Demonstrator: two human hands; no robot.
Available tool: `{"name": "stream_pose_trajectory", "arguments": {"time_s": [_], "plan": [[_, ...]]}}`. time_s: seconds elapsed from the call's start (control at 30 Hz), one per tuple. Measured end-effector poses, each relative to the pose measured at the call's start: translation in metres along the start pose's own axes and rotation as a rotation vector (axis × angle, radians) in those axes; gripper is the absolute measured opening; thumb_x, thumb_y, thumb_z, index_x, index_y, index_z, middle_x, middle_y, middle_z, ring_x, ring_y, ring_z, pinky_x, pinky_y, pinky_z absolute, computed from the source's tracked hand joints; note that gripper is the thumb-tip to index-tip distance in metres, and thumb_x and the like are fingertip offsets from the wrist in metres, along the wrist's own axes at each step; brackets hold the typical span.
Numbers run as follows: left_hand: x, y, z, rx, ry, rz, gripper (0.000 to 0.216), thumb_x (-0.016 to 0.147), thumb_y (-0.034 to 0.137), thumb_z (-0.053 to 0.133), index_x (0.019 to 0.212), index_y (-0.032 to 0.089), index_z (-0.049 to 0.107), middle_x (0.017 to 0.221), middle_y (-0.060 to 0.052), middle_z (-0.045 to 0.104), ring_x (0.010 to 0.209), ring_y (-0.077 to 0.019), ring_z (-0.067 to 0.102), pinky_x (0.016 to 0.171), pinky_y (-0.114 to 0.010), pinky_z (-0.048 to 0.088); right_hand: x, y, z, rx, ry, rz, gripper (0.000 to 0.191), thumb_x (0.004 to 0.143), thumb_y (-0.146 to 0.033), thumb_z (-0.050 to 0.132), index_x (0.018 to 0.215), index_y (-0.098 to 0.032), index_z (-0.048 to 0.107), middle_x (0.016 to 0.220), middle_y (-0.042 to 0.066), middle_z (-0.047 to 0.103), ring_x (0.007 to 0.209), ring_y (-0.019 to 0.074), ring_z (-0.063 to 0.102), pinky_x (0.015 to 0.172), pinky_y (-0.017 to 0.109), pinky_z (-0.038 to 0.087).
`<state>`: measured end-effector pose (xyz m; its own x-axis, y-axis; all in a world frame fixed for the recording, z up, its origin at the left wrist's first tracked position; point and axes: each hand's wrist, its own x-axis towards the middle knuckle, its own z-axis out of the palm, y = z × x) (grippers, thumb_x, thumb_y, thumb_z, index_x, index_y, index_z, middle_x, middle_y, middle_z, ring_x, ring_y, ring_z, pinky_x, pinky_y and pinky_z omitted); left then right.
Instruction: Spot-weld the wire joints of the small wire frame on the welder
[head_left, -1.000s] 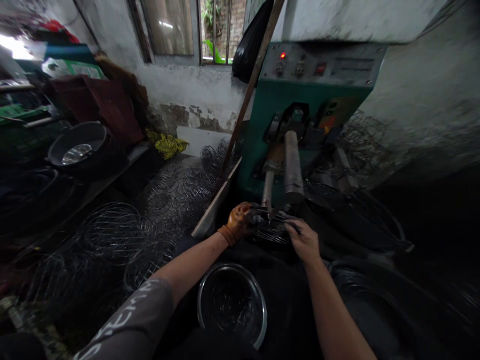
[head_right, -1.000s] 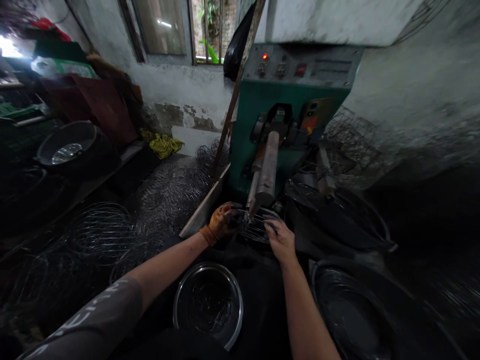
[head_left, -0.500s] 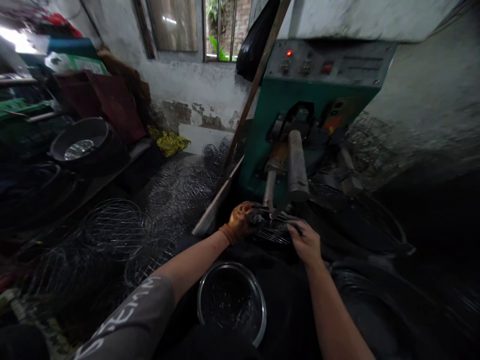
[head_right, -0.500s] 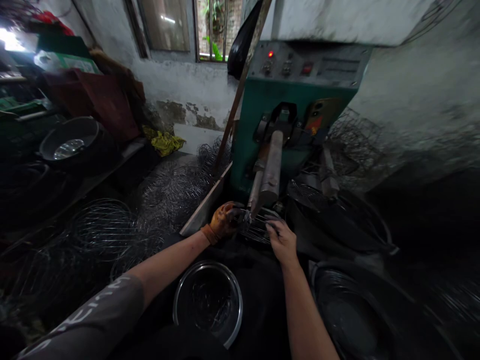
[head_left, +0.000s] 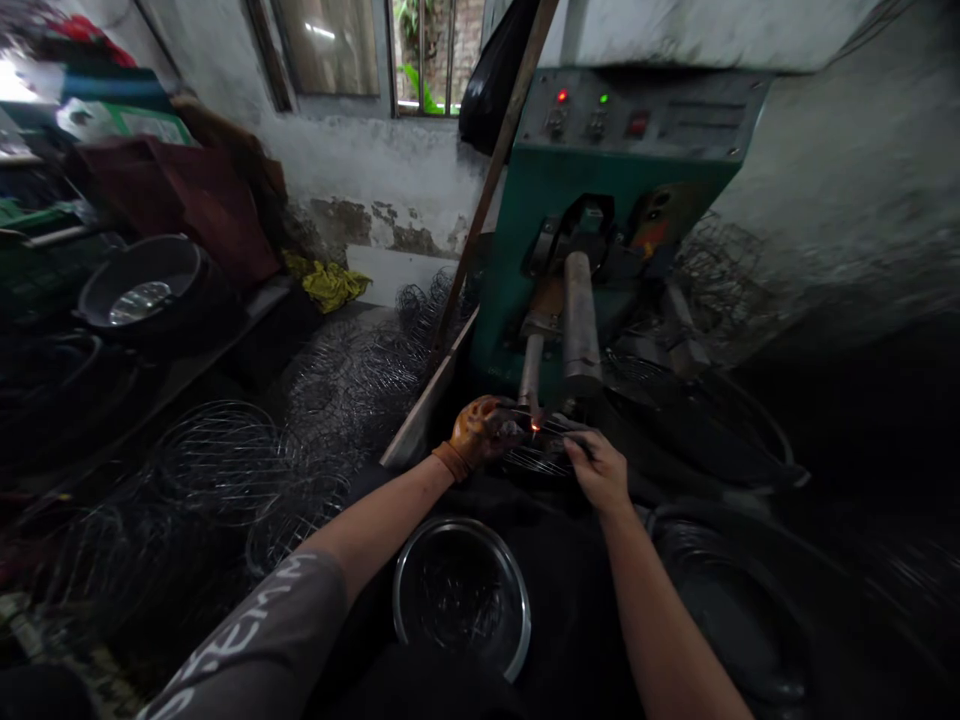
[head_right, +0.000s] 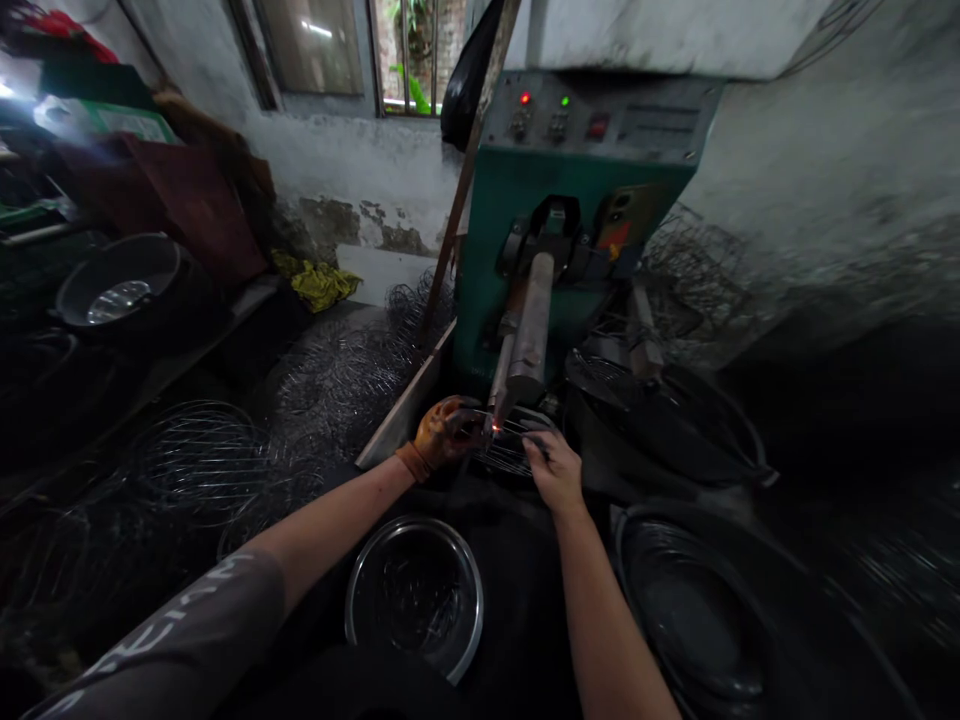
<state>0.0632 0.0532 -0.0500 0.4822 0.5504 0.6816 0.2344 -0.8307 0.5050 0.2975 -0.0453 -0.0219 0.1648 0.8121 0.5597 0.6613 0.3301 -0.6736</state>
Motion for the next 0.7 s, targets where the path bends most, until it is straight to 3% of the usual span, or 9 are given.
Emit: {"name": "stream_pose_trajectory", "arguments": {"time_s": [0.13,0.23,0.33,0.43,0.53,0.6,0.7], "plan": [[0.001,0.001,-0.002,0.019,0.043,0.061,0.037,0.090,0.044,0.070,0.118,0.020,0.071,0.124,-0.013,0.066,0.115,-0.0294,0.064,0.101,-0.046,0.055,-0.013,0.022,-0.011,-0.021,0.057,0.059,0.027,0.086,-0.045,0.060,0.092,-0.023,0.075,0.099,0.010,0.077,0.096,0.0303,0.073,0.088,0.045,0.059],[0.001,-0.002,0.001,0.042,-0.002,0.027,0.040,0.086,0.043,0.073,0.118,0.020,0.070,0.127,-0.012,0.064,0.119,-0.0286,0.062,0.105,-0.046,0.053,-0.027,0.045,-0.020,-0.095,0.157,0.173,0.030,0.076,-0.046,0.059,0.088,-0.023,0.074,0.090,0.008,0.078,0.083,0.0290,0.073,0.077,0.041,0.060],[-0.002,-0.003,0.004,0.045,-0.053,-0.048,0.047,0.079,0.042,0.076,0.119,0.020,0.069,0.129,-0.012,0.063,0.122,-0.0297,0.060,0.108,-0.047,0.051,-0.032,0.054,-0.026,-0.110,0.120,0.242,0.035,0.071,-0.055,0.061,0.080,-0.024,0.073,0.078,0.006,0.077,0.069,0.0273,0.070,0.064,0.037,0.059],[-0.014,-0.001,0.002,-0.018,0.032,-0.063,0.047,0.079,0.042,0.075,0.120,0.018,0.068,0.126,-0.013,0.064,0.118,-0.0291,0.062,0.103,-0.045,0.055,-0.028,0.043,-0.032,-0.098,0.045,0.248,0.038,0.071,-0.060,0.063,0.074,-0.024,0.073,0.074,0.006,0.076,0.066,0.0287,0.071,0.062,0.038,0.059],[-0.034,0.001,-0.009,-0.091,0.115,-0.051,0.047,0.083,0.041,0.072,0.122,0.016,0.067,0.123,-0.014,0.065,0.116,-0.0287,0.063,0.103,-0.045,0.055,-0.024,0.017,-0.035,-0.024,-0.098,0.211,0.035,0.078,-0.056,0.067,0.081,-0.023,0.078,0.086,0.007,0.079,0.079,0.0308,0.075,0.074,0.042,0.061],[-0.048,0.002,-0.021,-0.091,0.088,-0.115,0.051,0.083,0.040,0.071,0.127,0.015,0.064,0.129,-0.015,0.064,0.121,-0.0296,0.061,0.107,-0.047,0.053,-0.022,-0.002,-0.033,0.025,-0.160,0.168,0.032,0.082,-0.053,0.067,0.086,-0.024,0.080,0.092,0.008,0.080,0.086,0.0319,0.075,0.082,0.044,0.061],[-0.062,0.003,-0.038,-0.041,0.016,-0.236,0.059,0.082,0.045,0.074,0.132,0.015,0.062,0.138,-0.017,0.059,0.128,-0.0326,0.058,0.109,-0.050,0.051,-0.018,-0.026,-0.021,0.038,-0.180,0.114,0.031,0.087,-0.052,0.064,0.083,-0.025,0.079,0.087,0.008,0.079,0.083,0.0317,0.075,0.081,0.044,0.062]]}}
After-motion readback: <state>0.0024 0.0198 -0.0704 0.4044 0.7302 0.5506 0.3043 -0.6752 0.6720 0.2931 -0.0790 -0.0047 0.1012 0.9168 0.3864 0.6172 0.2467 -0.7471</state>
